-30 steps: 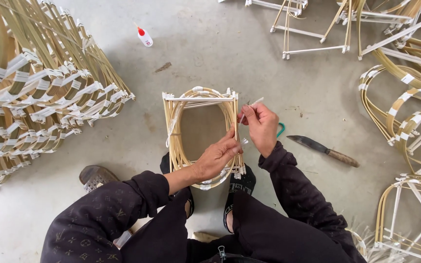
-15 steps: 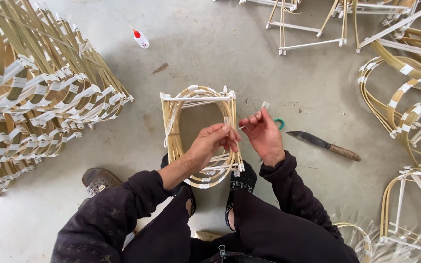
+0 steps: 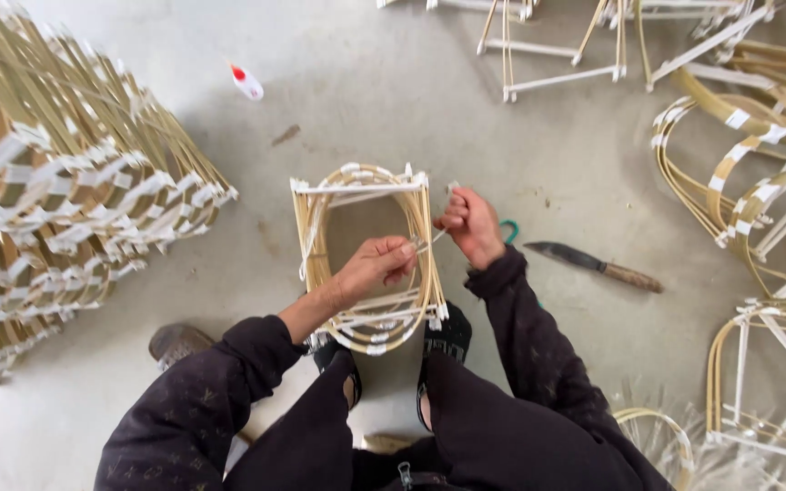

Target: Assembling and reinforcing curved bamboo or rattan frame components using adhesive and plastic ties.

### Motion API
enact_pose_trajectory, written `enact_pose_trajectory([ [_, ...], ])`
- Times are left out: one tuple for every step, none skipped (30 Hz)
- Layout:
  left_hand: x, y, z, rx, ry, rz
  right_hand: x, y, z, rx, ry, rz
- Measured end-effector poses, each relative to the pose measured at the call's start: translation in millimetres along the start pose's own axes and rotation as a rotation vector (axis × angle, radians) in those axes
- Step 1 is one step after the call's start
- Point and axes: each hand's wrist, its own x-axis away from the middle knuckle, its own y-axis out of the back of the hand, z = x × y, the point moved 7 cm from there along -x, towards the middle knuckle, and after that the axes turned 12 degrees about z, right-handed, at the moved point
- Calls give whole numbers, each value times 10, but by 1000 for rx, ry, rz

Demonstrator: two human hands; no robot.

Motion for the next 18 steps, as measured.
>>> enact_pose_trajectory([
  [-21, 53, -60, -82, 16, -23, 126, -157, 99, 8, -3, -26],
  [-8, 57, -46, -147, 43, -50, 344, -260, 132, 10, -19, -67],
  [-30, 9, -149, -149, 45, -50, 518, -468, 244, 8, -17, -66],
  [-13, -60, -215, -226, 54, -69, 744, -672, 373, 157, 33, -56],
  [6, -121, -288, -304, 64, -88, 961, -896, 503, 306, 81, -44],
  [-54, -156, -420, -309, 56, -91, 1026, -974, 539, 311, 84, -36],
  [-109, -213, -630, -474, -23, -93, 1101, -1173, 676, 584, 220, 73],
  [-133, -309, -795, -630, -95, -97, 1244, -1375, 746, 851, 349, 177],
  [-153, -345, -825, -626, -94, -102, 1271, -1390, 734, 851, 342, 179],
  [-200, -418, -900, -723, -133, -65, 1302, -1418, 761, 948, 372, 160],
  [-246, -495, -969, -821, -171, -28, 1335, -1446, 786, 1044, 401, 140],
  [-271, -483, -970, -819, -170, -32, 1304, -1368, 774, 1044, 397, 141],
  [-305, -458, -932, -822, -113, -26, 1263, -1291, 736, 975, 371, 184],
  [-324, -438, -878, -821, -53, -21, 1236, -1210, 682, 905, 339, 224],
  [-352, -409, -879, -814, -49, -25, 1176, -1168, 657, 903, 331, 224],
  [-361, -368, -841, -788, -13, -49, 1104, -1052, 550, 835, 191, 184],
  [-369, -322, -795, -762, 22, -73, 1044, -931, 430, 765, 53, 141],
  [-405, -316, -792, -747, 33, -78, 984, -759, 312, 759, 35, 136],
])
